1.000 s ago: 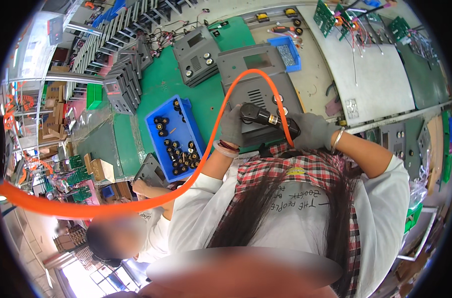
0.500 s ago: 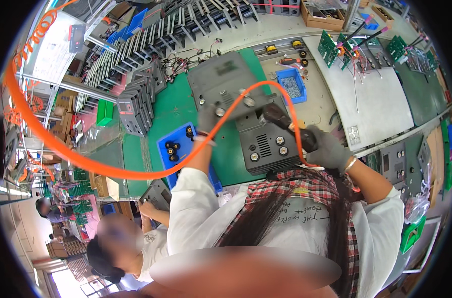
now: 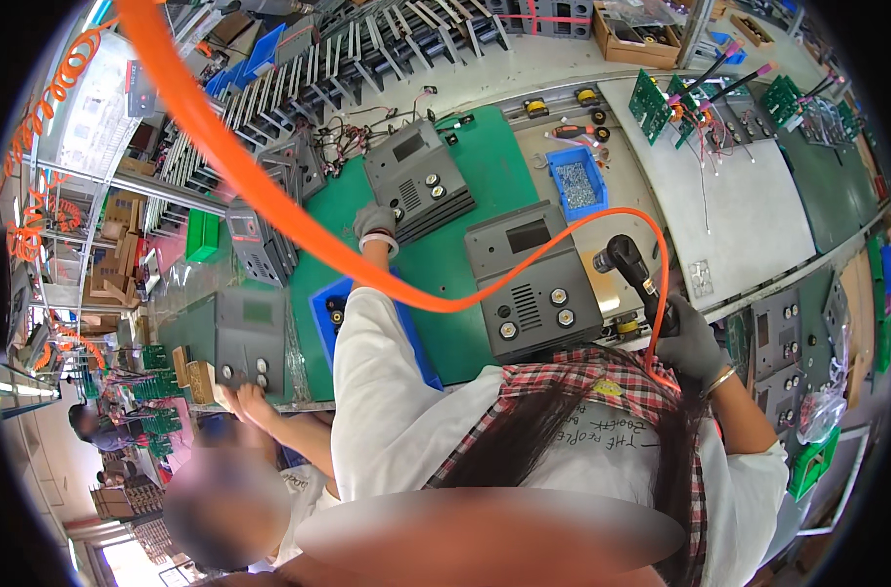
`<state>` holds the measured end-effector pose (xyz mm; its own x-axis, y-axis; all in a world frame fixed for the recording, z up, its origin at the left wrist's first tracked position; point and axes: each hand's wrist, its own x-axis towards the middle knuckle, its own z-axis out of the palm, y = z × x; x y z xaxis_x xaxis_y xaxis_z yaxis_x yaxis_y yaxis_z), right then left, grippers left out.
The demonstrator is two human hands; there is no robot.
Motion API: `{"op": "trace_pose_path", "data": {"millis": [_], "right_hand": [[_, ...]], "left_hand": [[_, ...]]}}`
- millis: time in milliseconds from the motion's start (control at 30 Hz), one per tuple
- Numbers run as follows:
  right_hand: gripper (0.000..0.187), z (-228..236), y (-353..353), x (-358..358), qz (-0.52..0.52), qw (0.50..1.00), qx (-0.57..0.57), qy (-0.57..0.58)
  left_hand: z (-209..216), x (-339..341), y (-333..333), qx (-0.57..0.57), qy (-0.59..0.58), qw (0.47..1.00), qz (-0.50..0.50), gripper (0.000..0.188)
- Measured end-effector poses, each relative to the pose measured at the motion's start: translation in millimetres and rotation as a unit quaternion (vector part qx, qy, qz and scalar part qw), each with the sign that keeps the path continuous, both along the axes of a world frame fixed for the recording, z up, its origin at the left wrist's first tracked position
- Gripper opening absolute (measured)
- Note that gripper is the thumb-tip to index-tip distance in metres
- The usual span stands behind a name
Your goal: Assembling and securing components on metal panels using an electric screwdriver.
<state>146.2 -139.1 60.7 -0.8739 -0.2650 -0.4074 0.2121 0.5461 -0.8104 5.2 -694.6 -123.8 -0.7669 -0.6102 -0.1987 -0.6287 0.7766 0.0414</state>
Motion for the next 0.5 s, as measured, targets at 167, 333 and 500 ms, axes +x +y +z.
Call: {"op": "trace_pose_path", "data": {"millis": [167,333,500], "right_hand": [[0.045,11.3,-7.9,-5.6,0.095,0.991,0.092,0.011],[0.039,0.4,-25.4,-21.9,0.221,0.961,0.156,0.055],[0.045,-1.2,-31.4,-36.7,0.277,0.928,0.248,0.002]], "left_hand": [[67.3,25.2,49.8,0.005,0.212,0.975,0.062,0.036],[93.4,93.8,129.0,0.084,0.152,0.979,-0.104,0.04],[64.4,180.2,210.7,0.33,-0.056,0.932,-0.136,0.036]]}}
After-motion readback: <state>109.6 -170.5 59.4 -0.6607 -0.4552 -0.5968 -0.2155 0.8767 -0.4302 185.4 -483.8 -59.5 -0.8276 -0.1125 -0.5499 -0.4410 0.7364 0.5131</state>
